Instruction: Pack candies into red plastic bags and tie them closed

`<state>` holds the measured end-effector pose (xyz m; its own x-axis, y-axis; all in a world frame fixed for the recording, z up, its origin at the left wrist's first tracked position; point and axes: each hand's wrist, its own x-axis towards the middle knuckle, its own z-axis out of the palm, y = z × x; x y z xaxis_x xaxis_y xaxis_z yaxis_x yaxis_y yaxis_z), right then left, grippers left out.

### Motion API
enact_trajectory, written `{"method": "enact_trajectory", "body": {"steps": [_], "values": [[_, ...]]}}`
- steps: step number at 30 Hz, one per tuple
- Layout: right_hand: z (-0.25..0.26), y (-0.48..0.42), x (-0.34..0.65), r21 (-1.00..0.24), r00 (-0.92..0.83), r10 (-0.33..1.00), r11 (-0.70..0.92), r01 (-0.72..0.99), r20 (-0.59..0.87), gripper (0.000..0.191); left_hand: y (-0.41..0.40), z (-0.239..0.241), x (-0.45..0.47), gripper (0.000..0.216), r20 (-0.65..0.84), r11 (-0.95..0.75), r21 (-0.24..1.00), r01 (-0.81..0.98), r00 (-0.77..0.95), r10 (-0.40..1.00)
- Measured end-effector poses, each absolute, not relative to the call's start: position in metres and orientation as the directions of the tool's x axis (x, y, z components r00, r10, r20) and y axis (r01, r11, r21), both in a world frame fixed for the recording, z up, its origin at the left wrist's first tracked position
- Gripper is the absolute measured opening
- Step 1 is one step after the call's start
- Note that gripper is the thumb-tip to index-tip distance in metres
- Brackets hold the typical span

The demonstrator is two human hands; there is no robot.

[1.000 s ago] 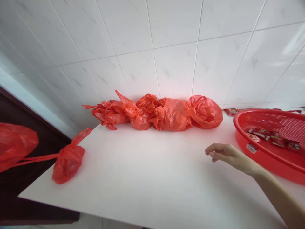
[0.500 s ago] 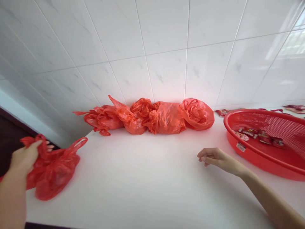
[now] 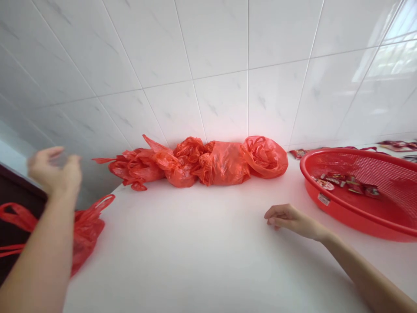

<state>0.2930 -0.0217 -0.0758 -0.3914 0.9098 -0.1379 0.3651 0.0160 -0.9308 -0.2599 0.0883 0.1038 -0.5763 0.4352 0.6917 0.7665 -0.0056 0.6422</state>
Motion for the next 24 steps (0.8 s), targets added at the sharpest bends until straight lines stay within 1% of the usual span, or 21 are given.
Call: {"method": "enact_trajectory", "body": {"steps": [1,2,3,4,5,6,7,8,9,10,11,12,14,17,19,21,24], "values": [[-0.077,-0.022,0.292,-0.932,-0.393,0.909,0.016,0.363,-0.137,0.039,0.096,0.111,-0.228,0.023,0.678,-0.053,0.679,0.732,-0.598,0.428],[-0.077,-0.022,0.291,-0.934,-0.392,0.91,0.016,0.357,-0.134,0.039,0.104,0.115,-0.195,0.021,0.687,-0.133,0.668,0.732,-0.538,0.488],[-0.078,-0.022,0.291,-0.938,-0.389,0.912,0.015,0.347,-0.129,0.039,0.111,0.117,-0.161,0.018,0.735,-0.254,0.609,0.751,-0.413,0.538],[-0.078,-0.022,0.29,-0.941,-0.386,0.914,0.016,0.337,-0.123,0.039,0.117,0.117,-0.126,0.014,0.769,-0.384,0.539,0.75,-0.252,0.587],[-0.079,-0.022,0.289,-0.944,-0.379,0.918,0.017,0.329,-0.115,0.039,0.123,0.114,-0.093,0.012,0.768,-0.508,0.474,0.72,-0.056,0.638],[-0.08,-0.022,0.288,-0.946,-0.368,0.924,0.022,0.322,-0.104,0.039,0.128,0.109,-0.06,0.011,0.753,-0.572,0.443,0.69,0.06,0.655],[-0.081,-0.022,0.287,-0.948,-0.351,0.932,0.029,0.317,-0.089,0.038,0.132,0.102,-0.028,0.009,0.74,-0.613,0.425,0.666,0.135,0.659],[-0.083,-0.021,0.286,-0.949,-0.327,0.942,0.038,0.313,-0.07,0.037,0.135,0.094,0.004,0.009,0.712,-0.652,0.408,0.639,0.224,0.665],[-0.085,-0.02,0.285,-0.95,-0.3,0.953,0.051,0.309,-0.047,0.036,0.138,0.085,0.034,0.011,0.644,-0.684,0.399,0.61,0.344,0.683],[-0.087,-0.019,0.284,-0.95,-0.271,0.962,0.065,0.305,-0.022,0.034,0.14,0.076,0.063,0.017,0.541,-0.687,0.406,0.602,0.448,0.712],[-0.089,-0.018,0.283,-0.95,-0.244,0.97,0.08,0.302,0.004,0.033,0.142,0.066,0.09,0.021,0.426,-0.658,0.422,0.624,0.504,0.751],[-0.091,-0.017,0.283,-0.949,-0.22,0.975,0.095,0.301,0.028,0.031,0.143,0.055,0.116,0.022,0.369,-0.638,0.424,0.643,0.521,0.77],[-0.094,-0.015,0.282,-0.94,-0.181,0.981,0.129,0.315,0.074,0.027,0.146,0.035,0.157,0.021,0.299,-0.579,0.421,0.698,0.496,0.815],[-0.097,-0.013,0.282,-0.917,-0.132,0.983,0.168,0.361,0.129,0.023,0.152,0.008,0.195,0.037,0.181,-0.427,0.421,0.8,0.387,0.904],[-0.097,-0.013,0.283,-0.905,-0.113,0.981,0.188,0.383,0.156,0.021,0.157,-0.005,0.205,0.04,0.127,-0.352,0.423,0.835,0.33,0.935],[-0.095,-0.014,0.284,-0.892,-0.107,0.976,0.215,0.399,0.188,0.02,0.162,-0.012,0.206,0.038,0.105,-0.308,0.436,0.846,0.292,0.951],[-0.092,-0.015,0.284,-0.866,-0.1,0.965,0.262,0.426,0.242,0.021,0.168,-0.011,0.197,0.036,0.137,-0.283,0.479,0.831,0.248,0.959]]}}
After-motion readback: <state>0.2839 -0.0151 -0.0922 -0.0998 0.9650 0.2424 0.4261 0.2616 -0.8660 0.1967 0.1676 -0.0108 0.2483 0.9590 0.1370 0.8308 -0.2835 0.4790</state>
